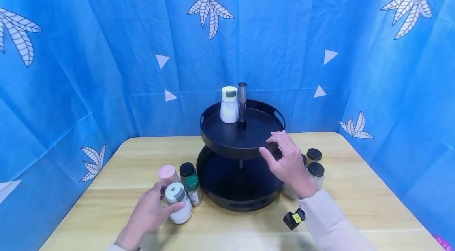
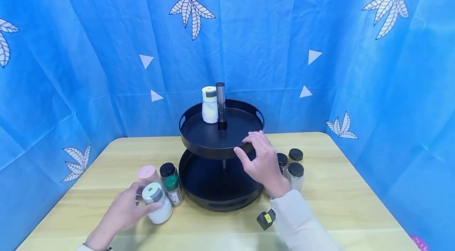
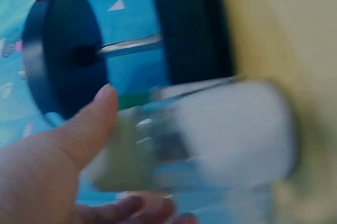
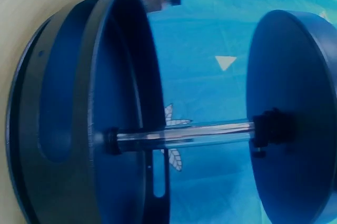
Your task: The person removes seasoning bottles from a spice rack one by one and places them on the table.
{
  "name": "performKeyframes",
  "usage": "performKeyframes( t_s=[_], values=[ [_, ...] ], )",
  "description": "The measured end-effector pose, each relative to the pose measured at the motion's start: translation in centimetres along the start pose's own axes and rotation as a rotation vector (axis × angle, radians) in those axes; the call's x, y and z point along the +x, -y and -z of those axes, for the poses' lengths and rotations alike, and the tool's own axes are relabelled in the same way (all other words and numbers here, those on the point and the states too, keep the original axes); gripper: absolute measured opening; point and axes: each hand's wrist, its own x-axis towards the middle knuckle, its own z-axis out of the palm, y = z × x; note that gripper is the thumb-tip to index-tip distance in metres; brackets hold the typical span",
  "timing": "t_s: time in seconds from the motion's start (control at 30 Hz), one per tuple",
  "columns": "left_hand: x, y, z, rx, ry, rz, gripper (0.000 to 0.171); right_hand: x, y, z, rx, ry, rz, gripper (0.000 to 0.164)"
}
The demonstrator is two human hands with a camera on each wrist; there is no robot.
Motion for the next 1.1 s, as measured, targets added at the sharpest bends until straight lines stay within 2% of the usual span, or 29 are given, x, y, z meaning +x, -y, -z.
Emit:
performKeyframes(
  t_s=[0.13,0.27,0.37,0.47,0.57,0.63,0.77,0.83,1.0,1.1],
  values=[
    [0.4,-2.1,2.7,0.056,-0.064,-0.06,0.074,0.6,0.0,0.8,0.049,-0.006,-0.033,0.047],
    [1.5,-4.7,5.0,0.035,-0.156,-0.17,0.056,1.4,-0.1,1.8,0.098,-0.059,-0.056,0.039],
    [2.9,-6.5,6.1,0.013,-0.21,-0.304,0.042,2.4,-0.3,2.5,0.102,-0.101,-0.072,0.032],
    [4.8,-8.3,6.6,0.036,-0.239,-0.493,0.035,3.3,-0.7,3.1,0.087,-0.106,-0.104,0.027],
    [6.6,-9.7,6.7,0.105,-0.22,-0.68,0.038,3.9,-1.1,3.6,0.056,-0.067,-0.134,0.024],
    [7.6,-10.3,6.5,0.152,-0.179,-0.757,0.042,4.2,-1.3,3.8,0.034,-0.038,-0.147,0.025],
    [8.5,-11.0,5.4,0.209,-0.092,-0.79,0.037,4.6,-1.5,4.3,0.013,-0.028,-0.201,0.032],
    [8.6,-11.3,4.6,0.217,-0.089,-0.784,0.029,4.7,-1.5,4.6,0.024,-0.039,-0.243,0.035],
    [7.9,-12.7,2.9,0.193,-0.2,-0.825,0.012,4.7,-1.3,4.9,0.048,-0.019,-0.315,0.039],
    [7.1,-14.4,1.8,0.198,-0.256,-0.855,0.008,4.5,-1.3,4.9,0.046,-0.002,-0.326,0.04]
  ],
)
